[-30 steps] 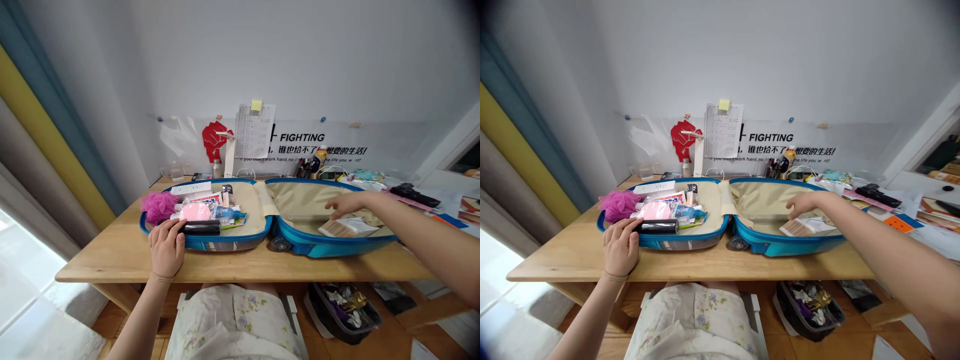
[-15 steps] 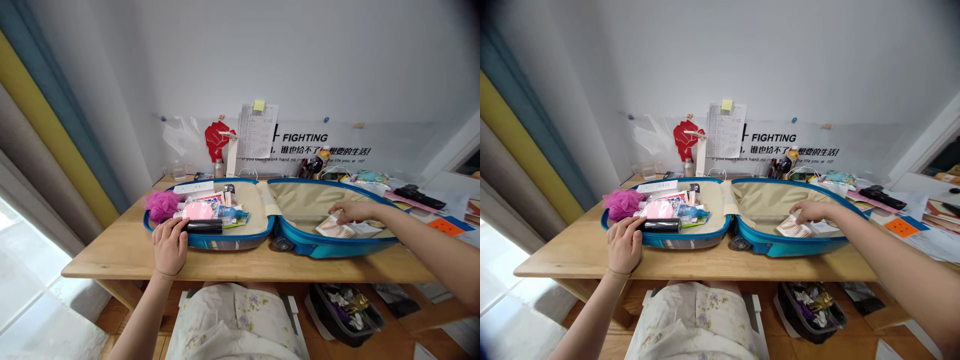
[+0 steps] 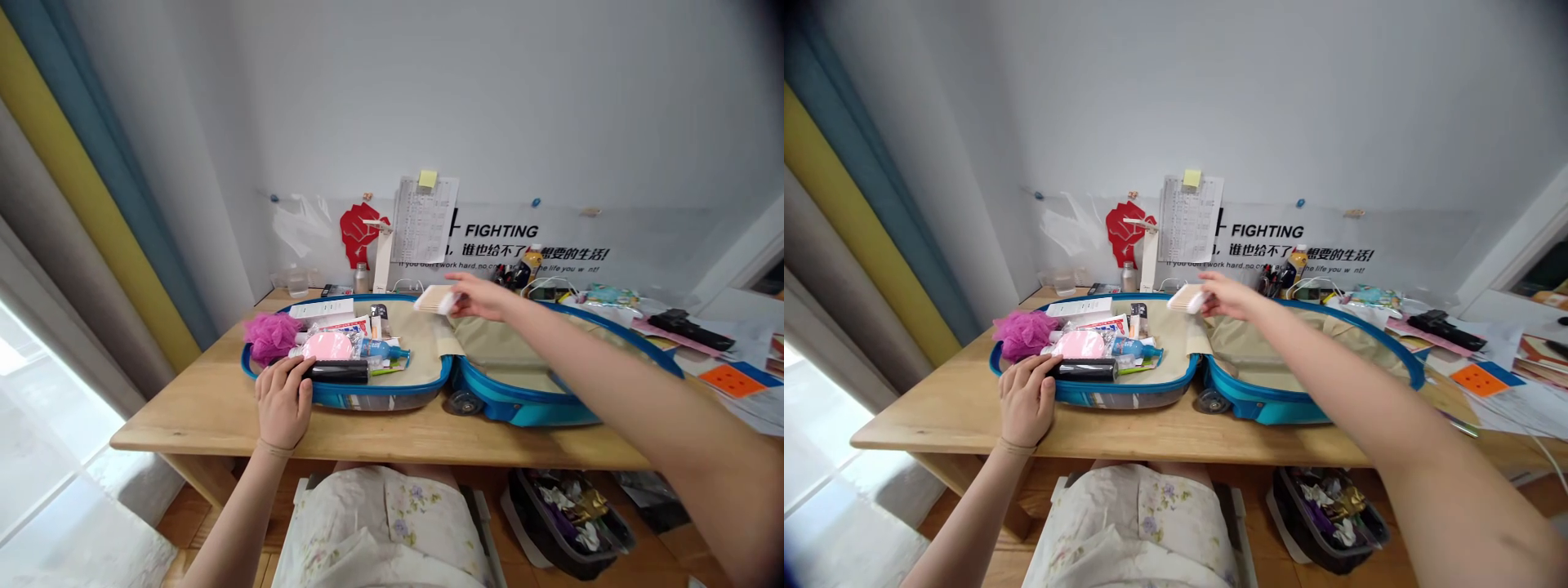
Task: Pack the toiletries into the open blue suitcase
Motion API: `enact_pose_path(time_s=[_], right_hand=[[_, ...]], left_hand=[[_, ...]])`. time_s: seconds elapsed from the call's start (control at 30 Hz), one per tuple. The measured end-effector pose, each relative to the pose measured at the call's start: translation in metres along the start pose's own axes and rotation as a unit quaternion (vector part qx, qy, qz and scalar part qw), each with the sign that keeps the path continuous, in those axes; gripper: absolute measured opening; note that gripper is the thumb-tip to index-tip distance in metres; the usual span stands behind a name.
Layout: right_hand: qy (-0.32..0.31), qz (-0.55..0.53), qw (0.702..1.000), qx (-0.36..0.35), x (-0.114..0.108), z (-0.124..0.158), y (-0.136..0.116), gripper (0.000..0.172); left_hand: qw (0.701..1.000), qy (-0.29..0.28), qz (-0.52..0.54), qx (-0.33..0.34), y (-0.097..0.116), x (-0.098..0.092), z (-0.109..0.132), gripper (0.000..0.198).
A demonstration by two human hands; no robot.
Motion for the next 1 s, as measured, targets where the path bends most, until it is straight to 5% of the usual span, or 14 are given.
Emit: enact_pose_path(time_s=[0.17, 0.33, 0.5, 0.7, 0.83, 1.0], right_hand=[[-0.066, -0.004, 0.998, 0.006, 0.087, -0.039, -0.010, 0.045], [-0.098, 0.082, 0.992, -0.010, 0.122, -0.047, -0.006, 0.034], [-0.108, 0.241, 0.963, -0.044, 0.128, -0.040, -0.007, 0.014], [-0.085, 0.394, 0.913, -0.062, 0.131, -0.032, -0.014, 0.033], [-0.080, 0.444, 0.888, -0.085, 0.135, -0.027, -0.022, 0.029], [-0.011, 0.455, 0.885, -0.100, 0.095, -0.023, -0.040, 0.035]], left_hand=[[1.000, 0.005, -0.002, 0.007, 0.003, -0.003, -0.002, 0.038], [1.000, 0.003, -0.001, 0.008, 0.004, -0.002, -0.002, 0.038], [1.000, 0.006, -0.004, 0.005, 0.002, -0.002, -0.001, 0.038], [1.000, 0.005, -0.006, 0.007, 0.002, -0.001, -0.001, 0.038], [1.000, 0.009, -0.008, 0.012, 0.003, -0.001, -0.001, 0.038], [1.000, 0.010, -0.011, 0.015, 0.004, -0.002, -0.001, 0.038]])
Point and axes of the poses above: each hand's wrist, its own z-axis away from the middle knuckle, its own x-axis out of the palm, y = z × x, the point moved 10 cm from there along -z, towards the middle knuckle, and after that the axes turned 9 degrees about -y, right-handed, at the moved point
